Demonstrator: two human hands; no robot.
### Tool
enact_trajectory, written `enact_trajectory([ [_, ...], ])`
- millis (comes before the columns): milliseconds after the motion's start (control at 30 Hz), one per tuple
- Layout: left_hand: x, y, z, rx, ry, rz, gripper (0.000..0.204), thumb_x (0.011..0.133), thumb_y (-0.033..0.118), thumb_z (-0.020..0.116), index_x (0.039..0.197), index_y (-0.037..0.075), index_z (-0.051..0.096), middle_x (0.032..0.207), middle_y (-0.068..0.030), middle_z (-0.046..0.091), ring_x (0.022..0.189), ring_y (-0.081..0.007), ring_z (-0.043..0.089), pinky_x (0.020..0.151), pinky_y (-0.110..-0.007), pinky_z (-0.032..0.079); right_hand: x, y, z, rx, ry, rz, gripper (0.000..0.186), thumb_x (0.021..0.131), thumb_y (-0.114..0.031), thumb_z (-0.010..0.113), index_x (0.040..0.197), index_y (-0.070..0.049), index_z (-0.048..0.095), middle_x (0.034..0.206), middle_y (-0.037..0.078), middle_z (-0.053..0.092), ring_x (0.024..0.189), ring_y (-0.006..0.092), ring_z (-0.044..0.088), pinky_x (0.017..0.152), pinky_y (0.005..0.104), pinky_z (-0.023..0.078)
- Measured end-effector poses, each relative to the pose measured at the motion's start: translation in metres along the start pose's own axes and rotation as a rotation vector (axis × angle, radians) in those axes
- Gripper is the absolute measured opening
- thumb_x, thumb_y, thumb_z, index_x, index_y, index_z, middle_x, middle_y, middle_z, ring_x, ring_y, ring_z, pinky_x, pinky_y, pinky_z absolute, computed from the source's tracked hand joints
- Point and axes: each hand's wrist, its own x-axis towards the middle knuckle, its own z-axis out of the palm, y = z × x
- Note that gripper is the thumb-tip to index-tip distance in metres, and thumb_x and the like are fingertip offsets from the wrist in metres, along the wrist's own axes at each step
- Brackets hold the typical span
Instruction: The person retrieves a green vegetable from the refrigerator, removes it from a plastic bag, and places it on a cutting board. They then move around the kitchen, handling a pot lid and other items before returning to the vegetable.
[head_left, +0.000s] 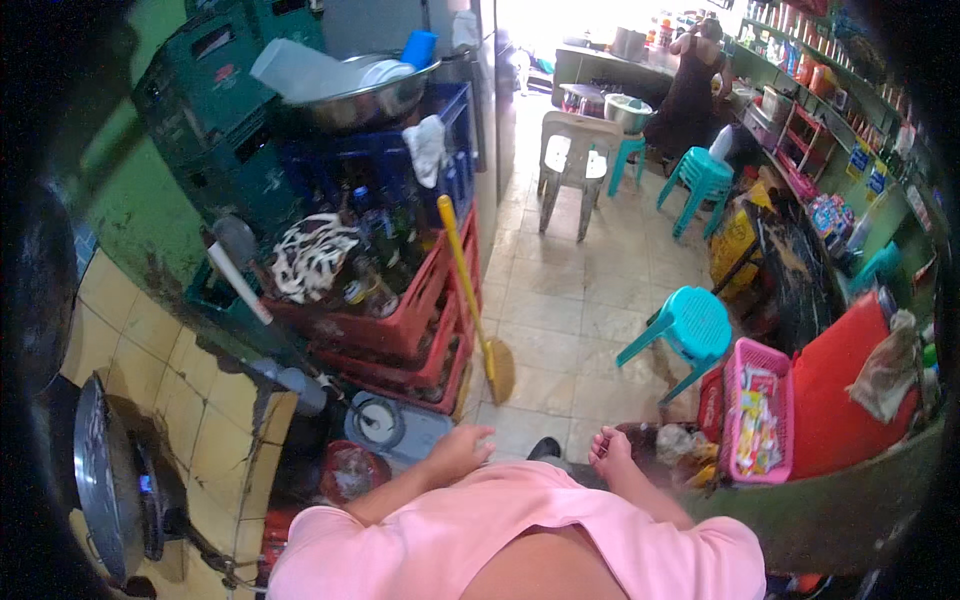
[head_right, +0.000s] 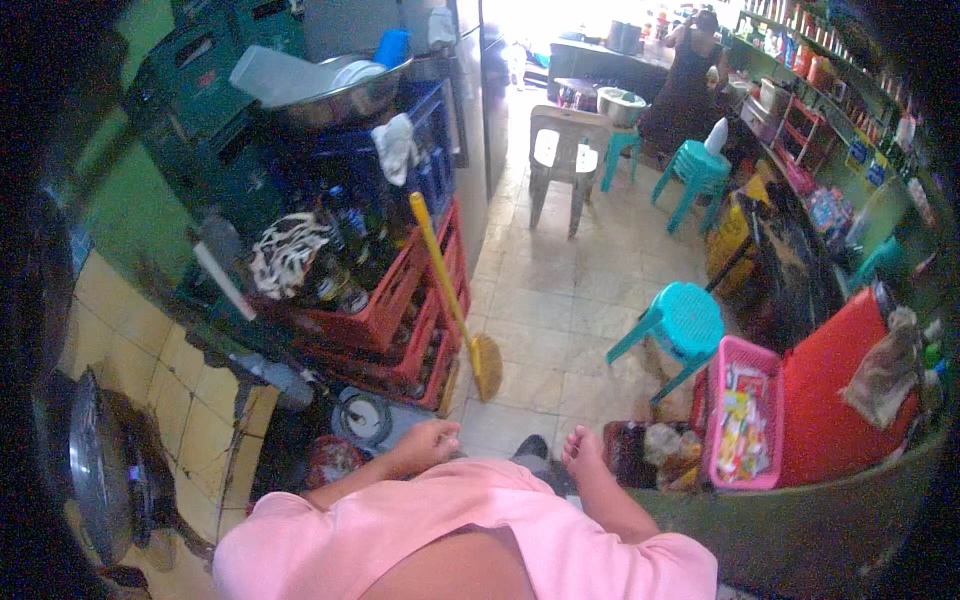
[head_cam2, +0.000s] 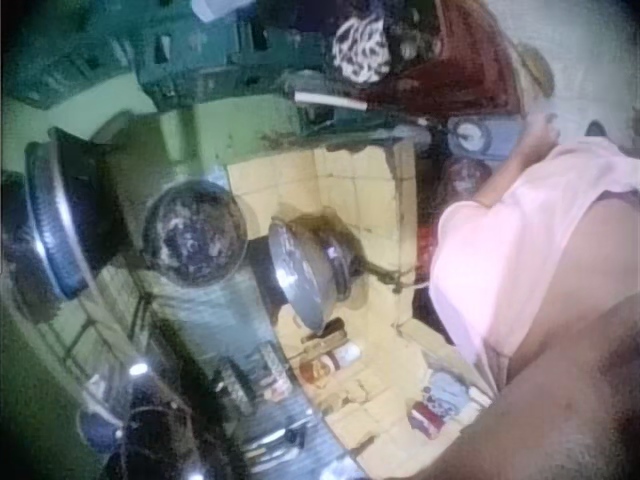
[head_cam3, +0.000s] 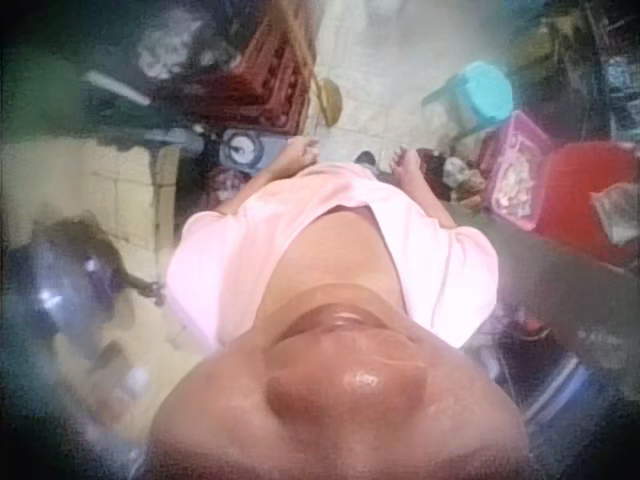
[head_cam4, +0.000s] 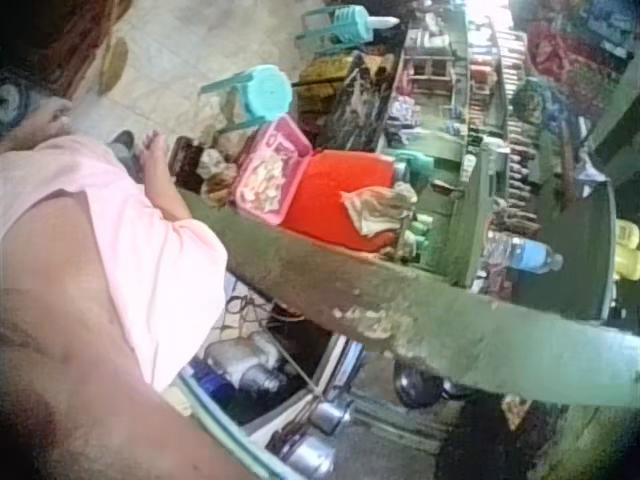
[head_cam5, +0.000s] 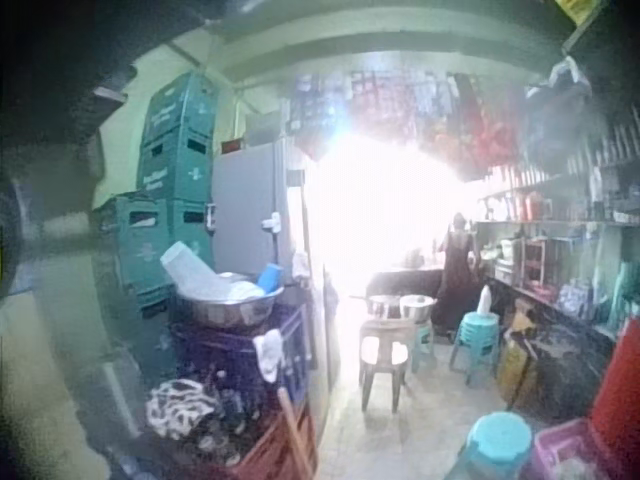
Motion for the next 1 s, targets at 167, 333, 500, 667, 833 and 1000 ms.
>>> enact_trajectory([
  [167,0.079,0.07,0.016,-0.163,-0.066,0.079,0.034,0.082,0.022,0.058,0.109,0.001,0.057,0.098,-0.0175,0.061,0.087,-0.0244,0.061,0.078,-0.034,0.047,0.036,-0.111,-0.027,0.09,-0.054,-0.115,0.016,0.079,-0.024,0.054,0.065,-0.018,0.048,0.054,-0.003,0.049,0.046,0.013,0.043,0.042,0.0289,0.034],
  [333,0.132,0.118,0.02,-0.214,-0.117,0.122,0.033,0.083,0.023,0.059,0.108,0.001,0.057,0.09,-0.0136,0.063,0.086,-0.0183,0.06,0.076,-0.03,0.047,0.085,-0.141,-0.066,0.106,-0.059,-0.179,0.016,0.079,-0.025,0.053,0.066,-0.018,0.048,0.053,-0.003,0.049,0.045,0.0131,0.043,0.039,0.0295,0.032],
  [500,0.201,0.139,0.023,-0.27,-0.086,0.216,0.027,0.082,0.021,0.06,0.101,0.003,0.061,0.084,-0.0102,0.064,0.078,-0.0159,0.06,0.07,-0.028,0.048,0.12,-0.093,-0.109,0.178,-0.102,-0.021,0.02,0.081,-0.023,0.05,0.064,-0.013,0.046,0.051,-0.001,0.045,0.045,0.0151,0.043,0.04,0.0309,0.034],
  [667,0.295,0.11,0.022,-0.163,-0.053,0.091,0.021,0.08,0.016,0.058,0.098,0.006,0.063,0.089,-0.0131,0.065,0.085,-0.0198,0.063,0.074,-0.031,0.05,0.142,-0.064,-0.107,0.086,0.024,0.0,0.011,0.081,-0.019,0.051,0.073,-0.012,0.049,0.056,0.0,0.047,0.049,0.014,0.046,0.042,0.0281,0.036],
  [833,0.405,0.037,0.037,-0.285,0.32,-0.102,0.018,0.078,0.016,0.056,0.092,0.009,0.066,0.086,-0.0135,0.066,0.082,-0.0235,0.064,0.074,-0.033,0.049,0.157,-0.109,-0.071,0.163,0.088,0.013,0.01,0.081,-0.019,0.051,0.074,-0.012,0.05,0.058,0.0,0.048,0.05,0.0136,0.046,0.042,0.0276,0.036],
  [1000,0.532,0.015,0.022,-0.331,0.497,-0.265,0.019,0.077,0.019,0.059,0.091,0.008,0.066,0.087,-0.013,0.066,0.081,-0.024,0.064,0.076,-0.033,0.048,0.196,-0.189,-0.011,0.266,0.157,-0.07,0.009,0.081,-0.019,0.052,0.076,-0.013,0.05,0.06,0.0,0.049,0.051,0.0132,0.047,0.042,0.0272,0.036],
])
